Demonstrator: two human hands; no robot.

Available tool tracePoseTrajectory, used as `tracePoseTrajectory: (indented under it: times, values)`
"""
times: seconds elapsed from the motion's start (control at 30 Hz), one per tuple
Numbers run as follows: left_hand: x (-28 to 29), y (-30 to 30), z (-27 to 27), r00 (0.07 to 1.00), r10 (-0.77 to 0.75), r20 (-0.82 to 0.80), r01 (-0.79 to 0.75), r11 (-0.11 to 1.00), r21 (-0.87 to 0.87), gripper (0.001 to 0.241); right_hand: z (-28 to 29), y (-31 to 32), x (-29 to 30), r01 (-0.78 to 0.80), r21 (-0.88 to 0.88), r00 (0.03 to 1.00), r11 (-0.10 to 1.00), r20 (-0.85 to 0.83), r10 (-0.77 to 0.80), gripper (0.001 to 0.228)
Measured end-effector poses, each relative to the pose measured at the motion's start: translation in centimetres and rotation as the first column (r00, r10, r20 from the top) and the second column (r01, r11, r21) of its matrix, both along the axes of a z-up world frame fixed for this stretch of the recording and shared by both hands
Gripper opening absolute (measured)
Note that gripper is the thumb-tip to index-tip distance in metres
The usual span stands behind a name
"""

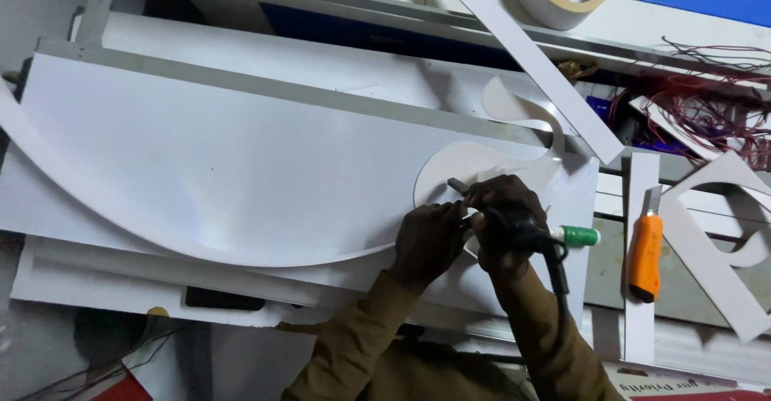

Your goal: Applying glue to flexible acrylic strips and bonding them to a base piece to create a 3D sign component, using a heat tool to assist the process.

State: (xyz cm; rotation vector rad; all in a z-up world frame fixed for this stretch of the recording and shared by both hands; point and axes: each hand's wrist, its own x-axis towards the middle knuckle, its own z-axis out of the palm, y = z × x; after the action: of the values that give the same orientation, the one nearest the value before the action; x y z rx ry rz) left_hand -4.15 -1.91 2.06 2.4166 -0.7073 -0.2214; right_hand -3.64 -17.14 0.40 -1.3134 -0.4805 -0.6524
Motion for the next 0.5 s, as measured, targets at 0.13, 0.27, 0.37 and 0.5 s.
tracePoseTrajectory:
  times: [0.13, 0.27, 0.37, 0.5]
  values:
    - [-1.0, -0.4, -2.9, 0.997, 0.020, 0.068, -0.016, 0.999, -0.052, 0.030, 1.8, 0.5, 0.4, -0.012, -0.029, 1.000, 1.000, -0.016, 0.011, 0.052]
    - [-1.5, -0.4, -1.2, 0.987, 0.028, 0.155, -0.017, 0.997, -0.072, 0.030, 4.0, 0.5, -0.2, 0.014, -0.110, 0.993, 0.994, -0.118, -0.027, 0.035]
    - [-1.6, -0.3, -0.4, 0.987, 0.039, 0.154, -0.031, 0.998, -0.052, 0.026, 5.4, 0.3, -1.1, 0.038, -0.158, 0.981, 0.987, -0.183, -0.067, 0.027]
    - [-2.3, -0.7, 1.2, 0.995, 0.056, 0.081, -0.058, 0.998, 0.021, 0.022, 7.8, -1.2, -2.3, -0.077, -0.318, 0.980, 0.945, -0.198, 0.013, 0.050]
